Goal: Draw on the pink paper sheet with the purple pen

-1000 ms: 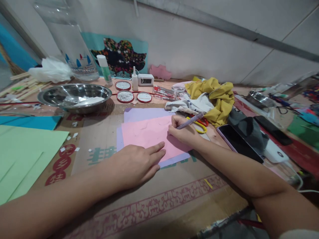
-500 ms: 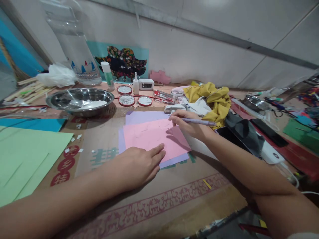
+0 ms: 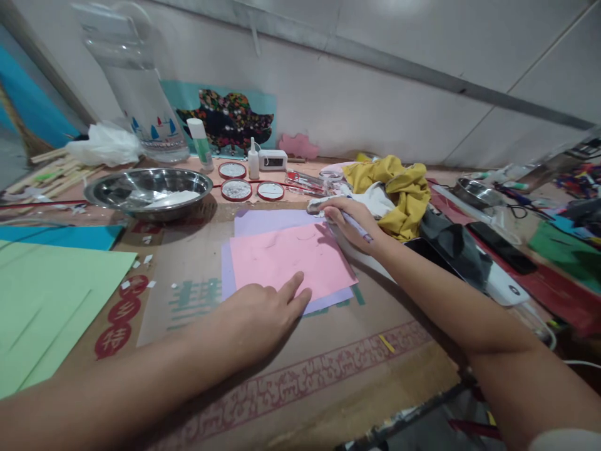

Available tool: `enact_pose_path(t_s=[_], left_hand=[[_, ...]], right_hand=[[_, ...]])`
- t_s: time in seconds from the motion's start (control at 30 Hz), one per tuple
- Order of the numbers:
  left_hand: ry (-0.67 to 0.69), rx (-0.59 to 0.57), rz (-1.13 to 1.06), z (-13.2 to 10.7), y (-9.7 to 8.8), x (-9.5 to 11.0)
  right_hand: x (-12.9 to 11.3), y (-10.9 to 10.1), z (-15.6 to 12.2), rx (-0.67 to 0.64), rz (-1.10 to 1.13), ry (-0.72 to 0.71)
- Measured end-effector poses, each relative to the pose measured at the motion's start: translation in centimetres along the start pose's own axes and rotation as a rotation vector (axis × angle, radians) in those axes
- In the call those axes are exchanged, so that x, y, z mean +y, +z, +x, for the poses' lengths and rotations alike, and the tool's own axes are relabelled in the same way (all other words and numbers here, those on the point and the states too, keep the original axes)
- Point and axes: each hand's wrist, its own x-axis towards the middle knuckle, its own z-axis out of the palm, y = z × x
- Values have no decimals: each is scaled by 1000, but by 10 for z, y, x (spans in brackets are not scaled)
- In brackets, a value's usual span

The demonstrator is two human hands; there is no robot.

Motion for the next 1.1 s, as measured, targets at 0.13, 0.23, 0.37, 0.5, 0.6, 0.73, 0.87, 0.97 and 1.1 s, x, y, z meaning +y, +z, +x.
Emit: enact_pose_path(t_s=[0.13, 0.23, 0.37, 0.5, 0.6, 0.73, 0.87, 0.97, 1.1], left_hand=[[-12, -21, -21, 4, -7, 8], [-5, -40, -54, 12, -14, 14], [-68, -92, -72, 24, -18, 26], [-95, -111, -44, 27, -15, 31], [-82, -118, -68, 26, -13, 27], [-63, -91, -95, 28, -14, 22], [-76, -99, -118, 28, -12, 23], [-83, -97, -100, 26, -9, 25], [-88, -122, -103, 24, -9, 26]], right_hand=[[-6, 1, -4, 0, 107, 23], [-19, 0, -11, -111, 237, 17], [-16, -3, -2, -32, 81, -14], [11, 5, 20, -29, -250, 4], [26, 15, 29, -122, -382, 51], [30, 22, 33, -142, -390, 19], [32, 22, 35, -171, -330, -57], [33, 21, 36, -201, -324, -63], [33, 22, 38, -211, -330, -42]])
